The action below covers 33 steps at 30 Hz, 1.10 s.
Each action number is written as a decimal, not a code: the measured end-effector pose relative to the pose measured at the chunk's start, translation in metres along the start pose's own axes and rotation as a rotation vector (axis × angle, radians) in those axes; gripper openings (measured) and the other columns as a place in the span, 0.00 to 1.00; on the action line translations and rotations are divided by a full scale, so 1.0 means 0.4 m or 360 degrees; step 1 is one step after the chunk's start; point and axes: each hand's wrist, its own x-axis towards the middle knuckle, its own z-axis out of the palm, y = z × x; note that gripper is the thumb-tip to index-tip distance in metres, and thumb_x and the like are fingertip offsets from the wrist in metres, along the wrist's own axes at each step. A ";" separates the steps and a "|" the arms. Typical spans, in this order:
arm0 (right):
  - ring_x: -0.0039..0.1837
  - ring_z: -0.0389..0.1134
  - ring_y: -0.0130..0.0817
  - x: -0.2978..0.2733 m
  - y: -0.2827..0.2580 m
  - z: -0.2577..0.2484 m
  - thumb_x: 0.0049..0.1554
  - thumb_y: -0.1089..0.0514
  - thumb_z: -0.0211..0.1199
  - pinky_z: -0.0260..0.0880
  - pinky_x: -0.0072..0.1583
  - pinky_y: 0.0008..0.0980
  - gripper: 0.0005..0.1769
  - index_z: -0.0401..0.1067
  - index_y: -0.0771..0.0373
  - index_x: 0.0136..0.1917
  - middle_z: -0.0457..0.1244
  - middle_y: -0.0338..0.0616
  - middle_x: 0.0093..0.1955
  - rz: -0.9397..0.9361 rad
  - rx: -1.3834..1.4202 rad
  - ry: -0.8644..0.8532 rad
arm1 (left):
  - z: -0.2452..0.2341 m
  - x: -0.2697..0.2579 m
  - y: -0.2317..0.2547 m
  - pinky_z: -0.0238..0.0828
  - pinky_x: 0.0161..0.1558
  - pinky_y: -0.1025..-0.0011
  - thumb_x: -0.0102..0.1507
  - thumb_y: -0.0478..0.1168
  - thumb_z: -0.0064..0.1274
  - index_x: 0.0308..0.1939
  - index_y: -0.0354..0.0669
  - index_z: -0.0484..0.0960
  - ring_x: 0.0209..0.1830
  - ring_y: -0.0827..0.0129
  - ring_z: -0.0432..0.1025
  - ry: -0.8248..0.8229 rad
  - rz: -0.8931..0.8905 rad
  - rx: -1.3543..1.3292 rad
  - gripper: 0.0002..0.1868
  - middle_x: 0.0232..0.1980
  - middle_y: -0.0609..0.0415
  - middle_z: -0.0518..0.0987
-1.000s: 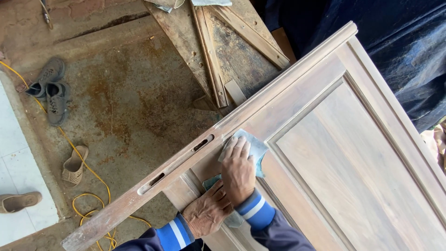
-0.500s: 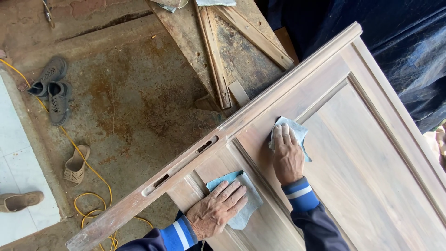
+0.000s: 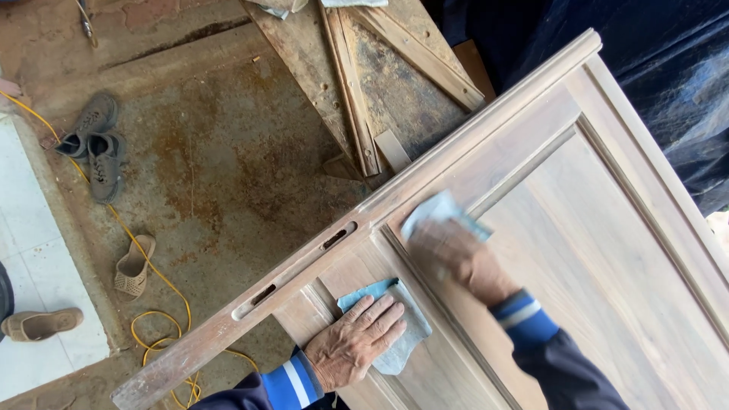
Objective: Manually sanding a wooden door with pieces of sandpaper.
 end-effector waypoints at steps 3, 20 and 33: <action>0.75 0.61 0.53 0.010 0.053 -0.050 0.56 0.65 0.61 0.61 0.73 0.50 0.26 0.71 0.61 0.68 0.62 0.52 0.72 0.0226 0.0059 0.0109 | 0.003 0.055 -0.021 0.39 0.78 0.51 0.66 0.43 0.40 0.76 0.35 0.60 0.81 0.46 0.49 0.0132 -0.0102 0.0069 0.34 0.81 0.38 0.56; 0.76 0.60 0.49 -0.387 -0.347 0.011 0.45 0.77 0.48 0.55 0.77 0.52 0.38 0.69 0.63 0.68 0.63 0.53 0.71 0.1418 0.0038 0.0473 | 0.010 0.342 -0.116 0.43 0.76 0.52 0.60 0.45 0.46 0.71 0.27 0.61 0.77 0.42 0.53 0.0193 -0.0468 0.0456 0.38 0.75 0.30 0.58; 0.77 0.60 0.47 -0.352 -0.354 0.003 0.45 0.78 0.52 0.56 0.78 0.50 0.37 0.70 0.62 0.68 0.63 0.50 0.71 0.1508 -0.0026 0.0520 | -0.037 0.469 -0.166 0.76 0.46 0.61 0.68 0.44 0.50 0.58 0.34 0.74 0.48 0.54 0.76 0.0169 -0.0363 0.0747 0.20 0.51 0.39 0.80</action>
